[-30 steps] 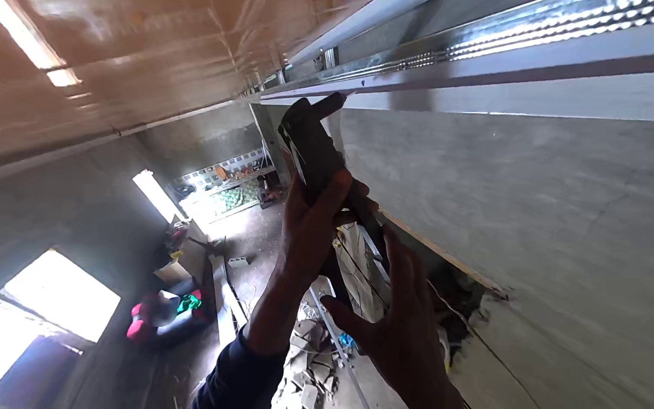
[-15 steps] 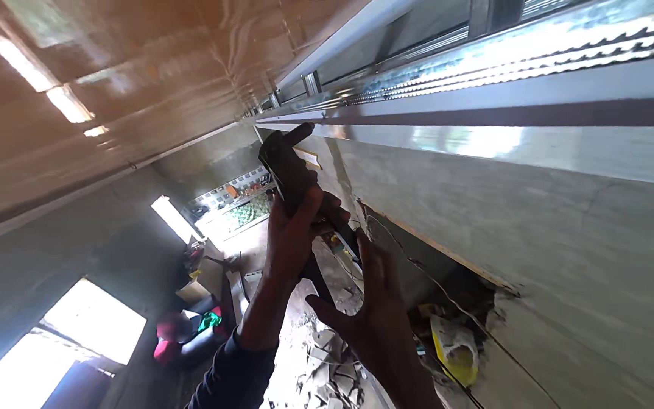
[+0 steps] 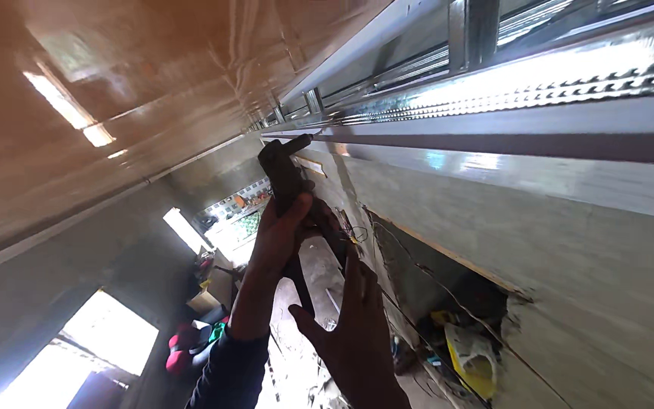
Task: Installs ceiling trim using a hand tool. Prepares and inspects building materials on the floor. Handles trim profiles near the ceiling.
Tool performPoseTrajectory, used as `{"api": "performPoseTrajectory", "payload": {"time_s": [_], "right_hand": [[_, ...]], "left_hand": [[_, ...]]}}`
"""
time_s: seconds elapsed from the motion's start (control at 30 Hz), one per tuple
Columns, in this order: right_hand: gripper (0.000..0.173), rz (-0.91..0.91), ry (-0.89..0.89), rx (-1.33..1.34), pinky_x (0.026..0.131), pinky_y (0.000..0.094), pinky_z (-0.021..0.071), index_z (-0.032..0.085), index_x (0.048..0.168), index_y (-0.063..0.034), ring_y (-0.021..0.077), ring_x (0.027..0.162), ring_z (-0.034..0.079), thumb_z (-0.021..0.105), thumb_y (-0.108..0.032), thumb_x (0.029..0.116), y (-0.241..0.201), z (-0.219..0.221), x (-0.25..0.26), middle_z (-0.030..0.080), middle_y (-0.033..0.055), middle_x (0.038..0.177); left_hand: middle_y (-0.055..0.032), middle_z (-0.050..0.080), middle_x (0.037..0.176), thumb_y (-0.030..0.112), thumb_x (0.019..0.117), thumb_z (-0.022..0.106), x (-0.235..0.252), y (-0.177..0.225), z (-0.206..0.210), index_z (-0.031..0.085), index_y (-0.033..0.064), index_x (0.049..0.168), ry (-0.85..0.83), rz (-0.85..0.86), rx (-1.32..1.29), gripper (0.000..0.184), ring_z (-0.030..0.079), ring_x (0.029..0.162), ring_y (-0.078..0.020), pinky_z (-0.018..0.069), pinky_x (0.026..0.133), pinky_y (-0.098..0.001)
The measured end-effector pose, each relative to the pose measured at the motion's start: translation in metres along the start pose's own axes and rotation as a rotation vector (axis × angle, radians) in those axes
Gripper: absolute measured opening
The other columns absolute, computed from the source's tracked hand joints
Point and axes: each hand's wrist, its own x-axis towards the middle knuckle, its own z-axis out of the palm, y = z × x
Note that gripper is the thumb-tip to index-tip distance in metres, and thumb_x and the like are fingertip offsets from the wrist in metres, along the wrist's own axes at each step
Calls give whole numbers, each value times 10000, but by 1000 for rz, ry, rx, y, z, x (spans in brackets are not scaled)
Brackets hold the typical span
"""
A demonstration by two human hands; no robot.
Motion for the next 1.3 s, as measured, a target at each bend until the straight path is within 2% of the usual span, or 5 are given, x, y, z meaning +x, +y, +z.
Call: {"api": "performPoseTrajectory", "payload": {"time_s": [0.33,0.63,0.9,1.1,1.3], "right_hand": [[1207,58,-73,20,941,516,549,383,1549,7,341,1163,632,689,-809,714,15,-1,22,602,213,1348],[668,-68,54,139,824,414,606,622,1369,-6,243,958,721,703,-477,902,31,-5,25,727,138,1132],[385,88,93,257,744,400,593,651,1205,-24,212,811,696,514,-355,1064,22,-7,41,699,107,963],[390,132,95,218,668,407,584,603,1229,-22,217,724,694,535,-363,1051,16,-10,41,695,83,862],[472,154,96,358,744,422,596,594,1225,12,238,841,694,561,-417,1031,18,2,36,682,133,976]], "left_hand": [[-166,717,1019,221,1080,505,7,-5,12,495,57,1332,3,74,118,301,740,855,-282,642,777,-416],[-64,660,739,393,896,788,15,-16,39,632,120,1087,259,58,228,367,608,529,-145,529,476,-277],[-76,698,938,314,1071,523,-14,4,10,569,62,1292,-124,-141,380,339,690,805,-165,605,726,-330],[47,494,516,504,1022,451,-13,65,-59,703,116,1248,-494,-478,254,515,418,353,-5,398,342,-162],[-176,704,1196,440,1116,185,-8,-2,11,555,-25,1325,-132,-133,259,630,702,1069,-270,578,946,-425]]}}
